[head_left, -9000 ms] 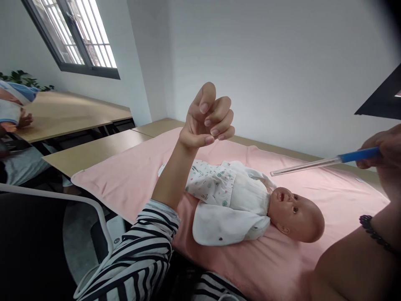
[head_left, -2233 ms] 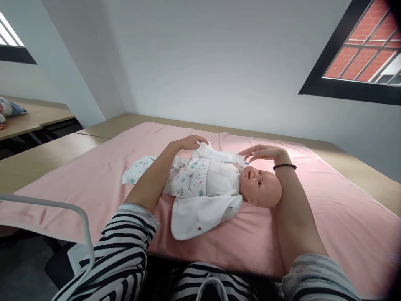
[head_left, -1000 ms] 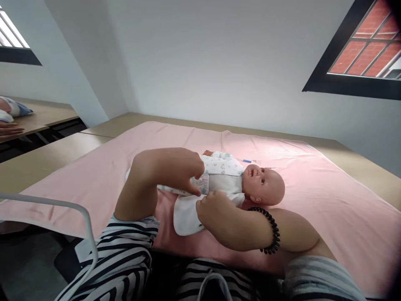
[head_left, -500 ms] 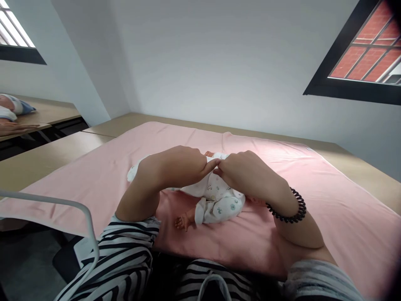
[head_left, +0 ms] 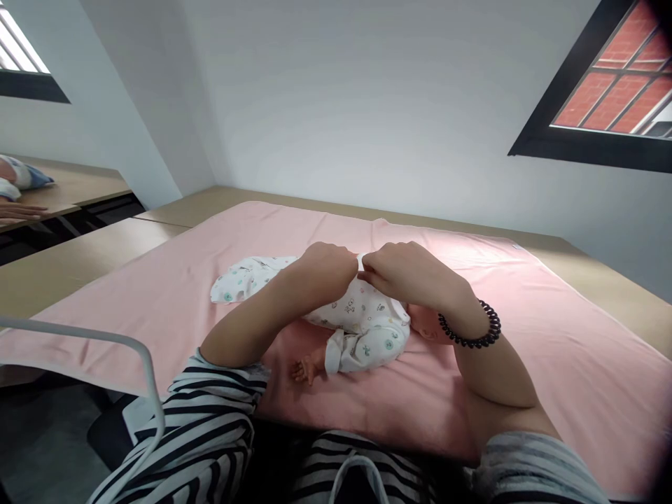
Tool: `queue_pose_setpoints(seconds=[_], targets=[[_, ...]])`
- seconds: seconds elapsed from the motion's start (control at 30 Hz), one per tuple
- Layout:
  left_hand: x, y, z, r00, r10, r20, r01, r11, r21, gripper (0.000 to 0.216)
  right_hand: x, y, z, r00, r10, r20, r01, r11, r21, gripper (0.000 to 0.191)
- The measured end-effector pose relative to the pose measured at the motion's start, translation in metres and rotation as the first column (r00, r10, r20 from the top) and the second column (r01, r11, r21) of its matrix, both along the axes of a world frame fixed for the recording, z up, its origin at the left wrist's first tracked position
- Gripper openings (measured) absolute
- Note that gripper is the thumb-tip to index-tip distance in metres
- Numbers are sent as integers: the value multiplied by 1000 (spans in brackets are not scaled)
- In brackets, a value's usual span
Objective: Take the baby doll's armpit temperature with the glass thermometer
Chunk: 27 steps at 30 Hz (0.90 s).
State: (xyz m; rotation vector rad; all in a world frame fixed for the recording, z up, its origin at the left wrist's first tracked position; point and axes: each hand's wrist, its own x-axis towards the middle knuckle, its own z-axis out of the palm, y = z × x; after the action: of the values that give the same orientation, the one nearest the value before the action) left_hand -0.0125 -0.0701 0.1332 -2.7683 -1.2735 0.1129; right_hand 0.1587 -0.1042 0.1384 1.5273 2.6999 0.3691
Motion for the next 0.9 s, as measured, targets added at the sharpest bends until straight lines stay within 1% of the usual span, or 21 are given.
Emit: queue_pose_setpoints(seconds=[0.1, 0.17, 0.2, 0.27, 0.37, 0.47, 0.57, 0.7, 0.8, 0.9], targets=[[-8, 7, 6, 1000, -7, -23, 6, 1000, -22, 21, 1, -3, 0, 997, -35, 71, 44, 990, -132, 19], [-14, 9, 11, 999, -16, -49, 15, 999, -35, 26, 4, -3, 0, 984, -73, 160, 109, 967, -231, 15], [-16, 11, 13, 997, -25, -66, 23, 999, -40, 28, 6, -2, 1, 975, -91, 201, 142, 956, -256, 15], [-17, 13, 17, 994, -35, -99, 30, 998, -55, 29, 11, 1, 3, 962, -120, 244, 184, 948, -258, 18], [-16, 21, 20, 991, -10, -130, -3, 995, -98, 20, 22, 6, 6, 966, -156, 205, 207, 945, -253, 21], [-14, 33, 21, 990, -17, -138, -3, 989, -146, 12, 33, 11, 10, 967, -225, 123, 253, 914, -318, 24], [-16, 47, 19, 991, -52, -121, 29, 982, -187, 11, 42, 15, 11, 965, -254, 58, 258, 897, -359, 21], [-22, 65, 18, 997, -44, -68, 27, 972, -235, 15, 48, 21, 10, 963, -267, 21, 256, 893, -370, 17], [-24, 77, 17, 998, -57, -26, 48, 959, -279, 14, 48, 25, 11, 955, -296, 21, 283, 889, -360, 18], [-23, 88, 15, 998, -60, -19, 52, 950, -308, 9, 47, 30, 10, 936, -351, 7, 327, 864, -383, 17]])
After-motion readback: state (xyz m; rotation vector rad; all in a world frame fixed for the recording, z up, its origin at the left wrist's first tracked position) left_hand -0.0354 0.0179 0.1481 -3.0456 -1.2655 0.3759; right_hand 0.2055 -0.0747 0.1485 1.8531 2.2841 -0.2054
